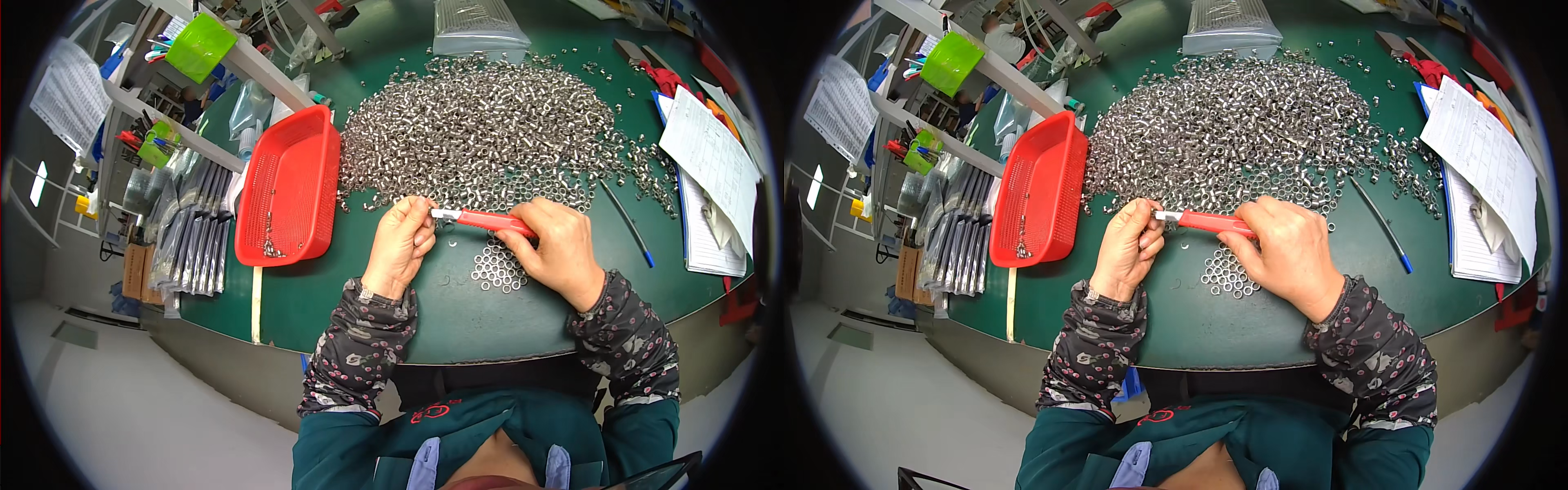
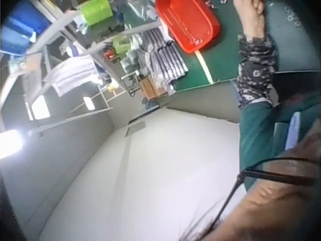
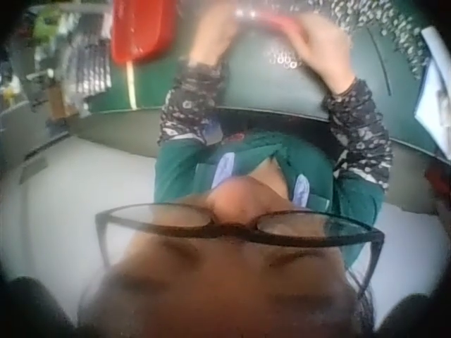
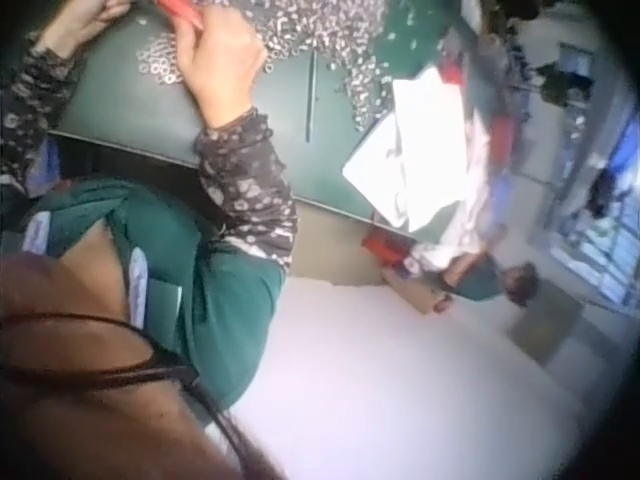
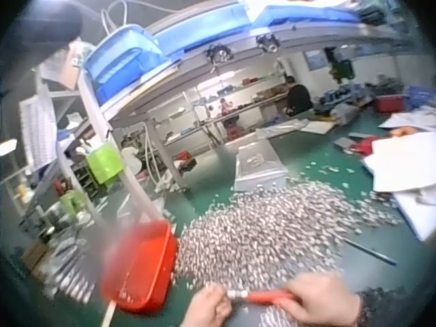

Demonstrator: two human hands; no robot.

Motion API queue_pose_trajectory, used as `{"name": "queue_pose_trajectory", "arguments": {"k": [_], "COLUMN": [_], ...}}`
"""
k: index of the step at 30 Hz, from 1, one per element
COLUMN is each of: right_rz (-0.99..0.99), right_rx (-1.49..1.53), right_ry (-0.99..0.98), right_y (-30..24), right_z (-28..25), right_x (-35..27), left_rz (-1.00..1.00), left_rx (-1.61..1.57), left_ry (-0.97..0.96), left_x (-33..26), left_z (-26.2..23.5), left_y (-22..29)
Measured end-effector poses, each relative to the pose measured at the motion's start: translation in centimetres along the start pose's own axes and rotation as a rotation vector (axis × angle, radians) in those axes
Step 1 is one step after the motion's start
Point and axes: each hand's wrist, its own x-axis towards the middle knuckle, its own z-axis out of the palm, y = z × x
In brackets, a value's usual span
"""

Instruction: Assembling small metal components or rings using a hand tool at a workbench.

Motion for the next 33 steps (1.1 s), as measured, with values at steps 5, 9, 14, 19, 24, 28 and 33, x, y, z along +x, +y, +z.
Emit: {"name": "queue_pose_trajectory", "arguments": {"k": [5,9,14,19,24,28,33], "right_rz": [-0.128,-0.066,-0.045,-0.023,-0.037,-0.023,-0.023], "right_rx": [-0.075,0.029,0.063,0.066,0.070,0.073,0.081], "right_ry": [0.081,0.111,0.109,0.099,0.095,0.076,0.078], "right_y": [0.0,0.1,0.2,0.1,0.2,0.2,0.3], "right_z": [0.0,-0.3,-0.2,-0.2,0.0,-0.1,0.0], "right_x": [0.2,0.4,0.3,0.3,0.3,0.3,0.2], "left_rz": [-0.050,-0.115,-0.148,-0.156,-0.147,-0.131,-0.109], "left_rx": [-0.017,-0.122,-0.172,-0.186,-0.197,-0.209,-0.195], "left_ry": [0.026,0.081,0.088,0.069,0.062,0.077,0.086], "left_x": [-0.2,0.0,0.0,0.0,0.1,0.1,0.0], "left_z": [0.2,0.2,-0.1,-0.3,-0.5,-0.4,-0.1], "left_y": [0.2,0.4,0.5,0.6,0.6,0.6,0.8]}}
